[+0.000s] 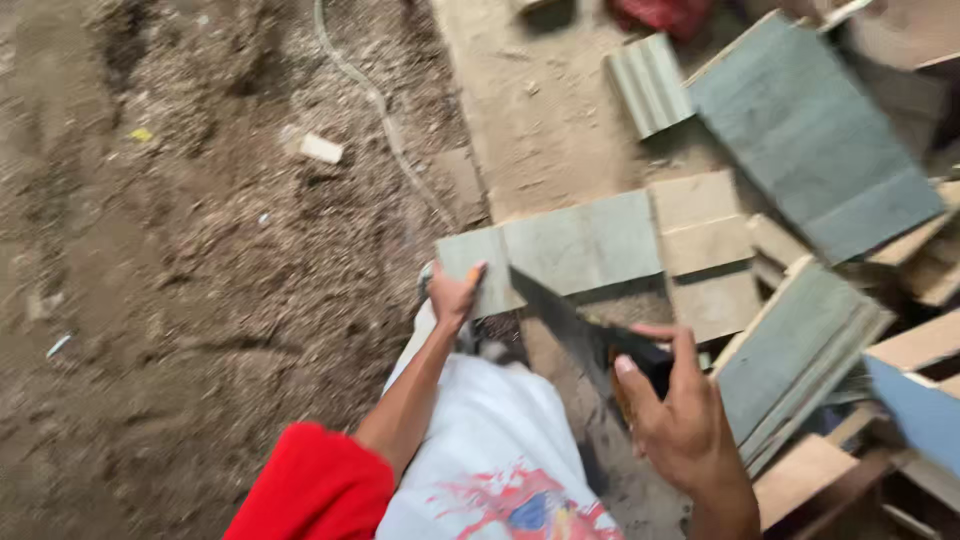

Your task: The person uses a hand saw to cut a rectangular wooden plank placed on a workbench. They hold the plank with their left hand and saw with their right hand, completing the cut and separating the piece.

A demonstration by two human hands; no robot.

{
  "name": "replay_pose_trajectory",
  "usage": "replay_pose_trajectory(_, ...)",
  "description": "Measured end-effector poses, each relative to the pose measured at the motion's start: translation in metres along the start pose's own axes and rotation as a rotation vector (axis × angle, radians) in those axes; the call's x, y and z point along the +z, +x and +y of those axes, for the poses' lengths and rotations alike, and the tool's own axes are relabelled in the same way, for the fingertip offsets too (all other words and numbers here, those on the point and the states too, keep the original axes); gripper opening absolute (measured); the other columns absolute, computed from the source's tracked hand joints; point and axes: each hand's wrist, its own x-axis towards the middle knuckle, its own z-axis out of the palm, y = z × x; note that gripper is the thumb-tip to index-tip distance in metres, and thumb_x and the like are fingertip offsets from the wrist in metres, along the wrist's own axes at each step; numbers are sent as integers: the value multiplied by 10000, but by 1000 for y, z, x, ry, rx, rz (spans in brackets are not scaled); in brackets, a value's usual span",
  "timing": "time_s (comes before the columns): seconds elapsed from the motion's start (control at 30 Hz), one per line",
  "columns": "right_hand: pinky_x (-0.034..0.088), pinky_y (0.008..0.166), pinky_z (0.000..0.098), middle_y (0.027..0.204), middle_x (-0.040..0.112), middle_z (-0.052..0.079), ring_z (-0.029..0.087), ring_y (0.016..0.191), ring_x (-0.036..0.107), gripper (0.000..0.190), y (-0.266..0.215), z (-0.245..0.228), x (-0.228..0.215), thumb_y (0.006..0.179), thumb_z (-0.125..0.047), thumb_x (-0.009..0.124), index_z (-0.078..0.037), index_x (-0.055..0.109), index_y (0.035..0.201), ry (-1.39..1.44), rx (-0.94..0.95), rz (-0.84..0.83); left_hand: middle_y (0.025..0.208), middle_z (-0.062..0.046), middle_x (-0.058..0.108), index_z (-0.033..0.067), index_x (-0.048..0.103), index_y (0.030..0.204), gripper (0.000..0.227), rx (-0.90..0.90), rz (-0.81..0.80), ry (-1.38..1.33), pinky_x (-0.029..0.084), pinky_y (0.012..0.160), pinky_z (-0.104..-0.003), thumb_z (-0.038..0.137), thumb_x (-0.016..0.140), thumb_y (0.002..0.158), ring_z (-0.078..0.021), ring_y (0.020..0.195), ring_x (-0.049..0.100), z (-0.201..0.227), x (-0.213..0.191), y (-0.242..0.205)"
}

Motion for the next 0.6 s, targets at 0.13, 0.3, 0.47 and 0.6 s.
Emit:
replay_pose_trajectory(0.13,552,609,453,708,692,183,282,629,708,369,22,11,27,922,-243,636,-84,533,1239,-15,-188,18,1049,-201,763,-8,631,1191,731,-38,-23,-9,574,868,-422,473,897,709,-331,961,749,9,4,-2)
replay_pose_trajectory(0.3,559,728,505,926,709,288,462,891,714,346,85,24,87,969,-246,624,-67,509,1243,-18,-213,-25,1066,-185,753,13,575,1241,785,-78,-58,-174,603,825,-409,462,867,666,-328,913,762,11,-11,-12)
replay_pose_trajectory(0.47,579,719,489,930,724,264,429,881,738,327,128,48,143,957,-223,664,-44,525,1193,68,-460,155,1082,-204,757,14,608,1260,786,-46,-55,52,571,874,-424,528,864,722,-330,968,741,5,-24,-8)
replay_pose_trajectory(0.6,592,615,462,846,728,214,327,732,739,398,143,65,125,881,-225,724,-40,523,1170,152,-281,154,1137,-197,731,9,488,1345,947,-104,-62,60,568,910,-442,589,859,695,-334,998,733,13,0,-7)
